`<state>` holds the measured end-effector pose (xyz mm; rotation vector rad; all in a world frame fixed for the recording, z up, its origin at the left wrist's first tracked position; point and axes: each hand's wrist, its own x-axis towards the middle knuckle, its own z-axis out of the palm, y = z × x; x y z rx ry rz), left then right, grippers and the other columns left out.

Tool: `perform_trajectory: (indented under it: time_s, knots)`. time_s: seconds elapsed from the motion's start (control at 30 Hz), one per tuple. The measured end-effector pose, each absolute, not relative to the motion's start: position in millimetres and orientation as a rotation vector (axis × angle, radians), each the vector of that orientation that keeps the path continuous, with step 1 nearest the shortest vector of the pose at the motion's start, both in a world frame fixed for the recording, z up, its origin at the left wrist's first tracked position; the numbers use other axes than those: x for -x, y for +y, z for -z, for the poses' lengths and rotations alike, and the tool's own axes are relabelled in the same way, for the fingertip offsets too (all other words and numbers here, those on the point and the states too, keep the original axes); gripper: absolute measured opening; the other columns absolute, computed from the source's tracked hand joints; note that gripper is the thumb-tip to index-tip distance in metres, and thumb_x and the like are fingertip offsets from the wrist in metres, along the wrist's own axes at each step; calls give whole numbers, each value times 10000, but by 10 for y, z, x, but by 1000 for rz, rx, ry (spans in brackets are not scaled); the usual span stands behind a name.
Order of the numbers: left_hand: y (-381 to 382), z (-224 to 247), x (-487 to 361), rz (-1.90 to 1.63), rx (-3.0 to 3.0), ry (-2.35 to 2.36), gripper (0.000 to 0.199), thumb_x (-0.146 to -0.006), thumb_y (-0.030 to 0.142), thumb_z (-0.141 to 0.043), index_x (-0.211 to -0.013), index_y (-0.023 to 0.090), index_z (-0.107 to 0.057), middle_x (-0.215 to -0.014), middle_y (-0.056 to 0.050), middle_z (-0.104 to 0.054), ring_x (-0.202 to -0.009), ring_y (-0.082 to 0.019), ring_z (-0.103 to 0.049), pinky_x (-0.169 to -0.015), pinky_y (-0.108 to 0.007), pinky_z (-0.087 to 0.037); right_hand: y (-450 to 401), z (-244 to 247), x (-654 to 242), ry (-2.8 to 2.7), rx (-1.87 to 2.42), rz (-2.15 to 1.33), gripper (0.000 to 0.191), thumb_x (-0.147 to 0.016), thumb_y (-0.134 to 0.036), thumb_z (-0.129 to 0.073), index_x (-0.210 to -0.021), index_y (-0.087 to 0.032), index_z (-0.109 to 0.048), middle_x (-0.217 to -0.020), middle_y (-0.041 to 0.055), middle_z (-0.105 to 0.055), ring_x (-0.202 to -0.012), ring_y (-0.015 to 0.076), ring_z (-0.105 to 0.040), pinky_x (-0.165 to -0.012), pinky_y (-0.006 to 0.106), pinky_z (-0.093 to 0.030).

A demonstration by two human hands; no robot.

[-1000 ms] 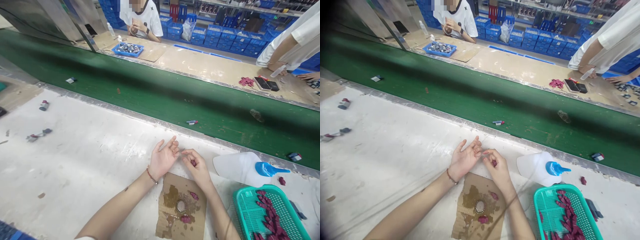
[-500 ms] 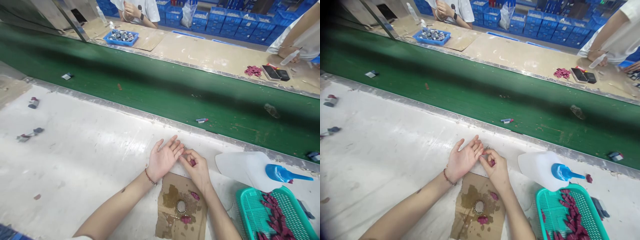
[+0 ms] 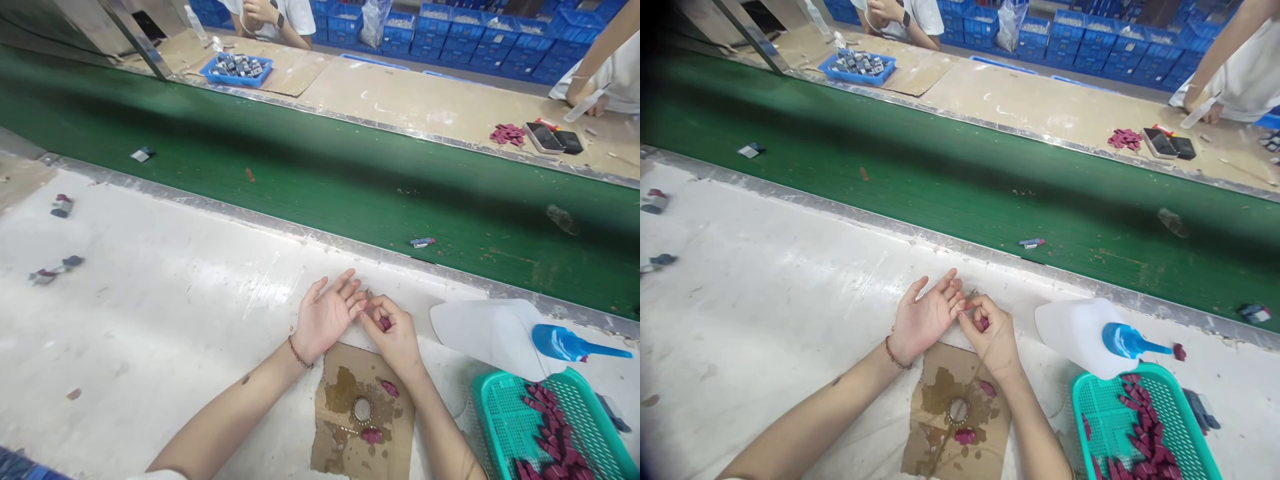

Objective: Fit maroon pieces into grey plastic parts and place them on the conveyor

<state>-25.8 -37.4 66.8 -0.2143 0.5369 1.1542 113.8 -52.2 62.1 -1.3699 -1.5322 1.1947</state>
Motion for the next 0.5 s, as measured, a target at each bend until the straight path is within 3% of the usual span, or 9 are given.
perform_trajectory:
  time_s: [0.5]
  knots:
    - [-366,-708,245,-1162,232,567,333,-923,291,-358,-965,110,-634,-741,-64,-578,-568,-153,-502,-522,-260,-403,-554,-614,-1164,-1517,1323,-1227,110,-778,-272,-584,-857,-202,-614,-508,-110,-337,-442,96,-315,-474,223,-290]
